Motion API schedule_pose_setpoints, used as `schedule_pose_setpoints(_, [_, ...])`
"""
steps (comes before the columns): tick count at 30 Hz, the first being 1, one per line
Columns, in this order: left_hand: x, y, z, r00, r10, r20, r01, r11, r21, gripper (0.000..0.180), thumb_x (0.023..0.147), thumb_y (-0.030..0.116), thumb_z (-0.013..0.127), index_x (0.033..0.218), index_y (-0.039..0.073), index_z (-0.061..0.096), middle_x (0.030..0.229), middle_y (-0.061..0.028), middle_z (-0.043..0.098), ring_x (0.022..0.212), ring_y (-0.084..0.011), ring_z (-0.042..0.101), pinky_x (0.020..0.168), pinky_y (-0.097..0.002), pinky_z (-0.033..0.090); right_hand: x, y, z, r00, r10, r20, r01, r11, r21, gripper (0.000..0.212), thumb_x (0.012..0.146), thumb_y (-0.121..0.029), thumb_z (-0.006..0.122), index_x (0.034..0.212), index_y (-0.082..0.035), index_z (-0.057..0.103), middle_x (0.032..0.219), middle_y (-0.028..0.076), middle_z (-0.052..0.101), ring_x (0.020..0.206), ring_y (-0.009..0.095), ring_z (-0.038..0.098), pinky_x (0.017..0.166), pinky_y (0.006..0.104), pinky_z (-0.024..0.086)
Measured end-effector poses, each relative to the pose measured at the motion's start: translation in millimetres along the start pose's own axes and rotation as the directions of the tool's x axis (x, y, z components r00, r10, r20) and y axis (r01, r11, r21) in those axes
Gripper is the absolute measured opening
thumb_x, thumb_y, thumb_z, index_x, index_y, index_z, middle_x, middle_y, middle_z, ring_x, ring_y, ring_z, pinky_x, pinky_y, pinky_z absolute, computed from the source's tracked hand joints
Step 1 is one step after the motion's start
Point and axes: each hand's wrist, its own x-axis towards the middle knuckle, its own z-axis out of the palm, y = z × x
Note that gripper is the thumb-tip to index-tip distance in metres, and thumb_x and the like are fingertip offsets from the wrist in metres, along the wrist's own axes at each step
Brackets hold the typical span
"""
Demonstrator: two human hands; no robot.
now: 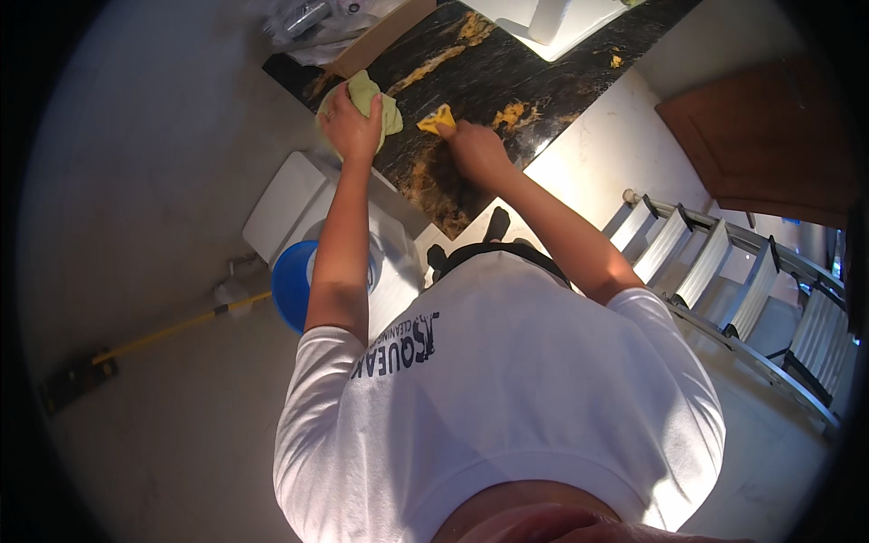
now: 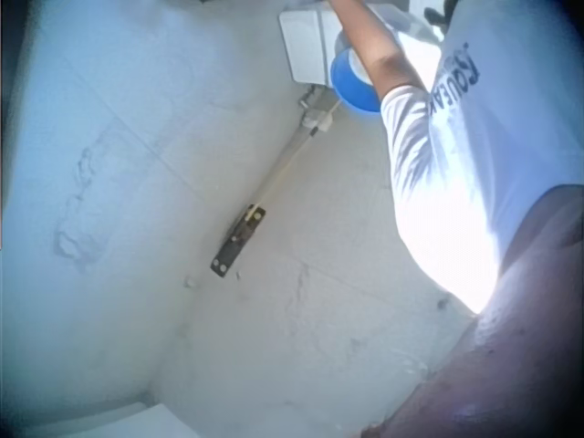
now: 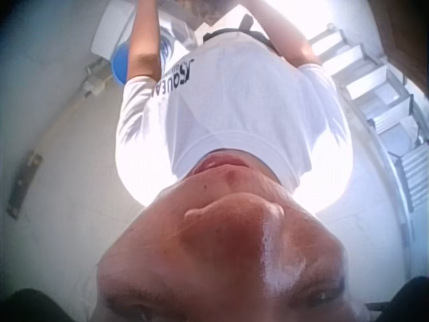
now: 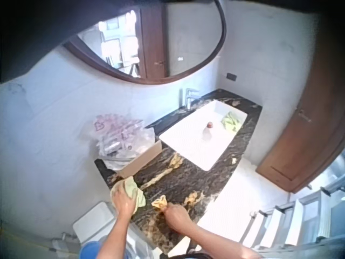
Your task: The person scrapes a yellow residue from a dark countertop using a yellow plastic scraper and wipes the area with a green cloth. They repeatedly dip the cloth into a blue bucket of water and continue scraping and wiping the surface.
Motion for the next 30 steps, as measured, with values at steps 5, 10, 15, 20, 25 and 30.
schedule_pose_setpoints(5, [2,-8,1,0.996,0.077,0.041,-0.08,0.994,0.074,0.047,0.088,0.04,0.052,0.123,0.01,0.058,0.129,-0.0094,0.058,0.129,-0.035,0.043,0.108,-0.0577,0.022,28,-5,-1,0.998,-0.032,-0.047,0.031,0.999,-0.015,0.031,0.091,-0.011,0.047,0.119,-0.013,0.06,0.089,0.016,0.061,0.081,0.034,0.064,0.067,0.0434,0.051])
schedule_pose_setpoints(10, [-3,-10,4,0.996,0.087,0.008,-0.088,0.996,0.023,0.04,0.092,0.037,0.048,0.119,0.011,0.062,0.126,-0.0083,0.059,0.127,-0.0332,0.045,0.108,-0.0565,0.022,0,-6,-6,0.998,-0.007,0.062,0.01,0.999,-0.05,0.034,0.085,-0.008,0.052,0.119,-0.01,0.059,0.086,0.015,0.06,0.079,0.032,0.064,0.066,0.0411,0.051])
schedule_pose_setpoints(15, [5,-15,-1,0.989,0.027,0.142,-0.015,0.997,-0.08,0.039,0.095,0.038,0.045,0.117,0.011,0.063,0.124,-0.0076,0.06,0.128,-0.0303,0.043,0.109,-0.0561,0.016,9,-7,-4,0.997,0.027,0.075,-0.024,0.999,-0.042,0.037,0.086,-0.009,0.05,0.121,-0.014,0.06,0.092,0.014,0.061,0.083,0.031,0.064,0.07,0.0418,0.052])
schedule_pose_setpoints(20, [2,0,-15,0.881,0.251,0.4,-0.108,0.932,-0.346,0.036,0.095,0.038,0.048,0.12,0.018,0.063,0.131,-0.004,0.056,0.133,-0.0294,0.037,0.111,-0.0576,0.009,15,-8,-3,0.998,0.029,0.057,-0.026,0.999,-0.045,0.041,0.08,-0.005,0.052,0.119,-0.014,0.061,0.086,0.013,0.061,0.079,0.029,0.065,0.067,0.0397,0.052])
schedule_pose_setpoints(25, [-5,30,-27,0.618,0.495,0.611,-0.452,0.859,-0.239,0.037,0.087,0.031,0.054,0.121,0.022,0.064,0.135,0.0011,0.054,0.137,-0.0294,0.031,0.112,-0.0609,0.003,9,-6,-2,0.999,0.019,0.032,-0.019,1.0,-0.022,0.037,0.081,-0.007,0.051,0.116,-0.015,0.062,0.086,0.01,0.061,0.079,0.029,0.065,0.068,0.0397,0.052])
schedule_pose_setpoints(30, [9,41,-36,0.547,0.481,0.685,-0.6,0.796,-0.08,0.041,0.08,0.027,0.055,0.12,0.027,0.064,0.135,0.0015,0.053,0.137,-0.0313,0.032,0.111,-0.0638,0.008,9,-5,1,0.999,0.0,-0.033,-0.001,1.0,-0.008,0.041,0.083,-0.009,0.051,0.123,-0.016,0.056,0.086,0.01,0.062,0.077,0.028,0.065,0.066,0.04,0.052])
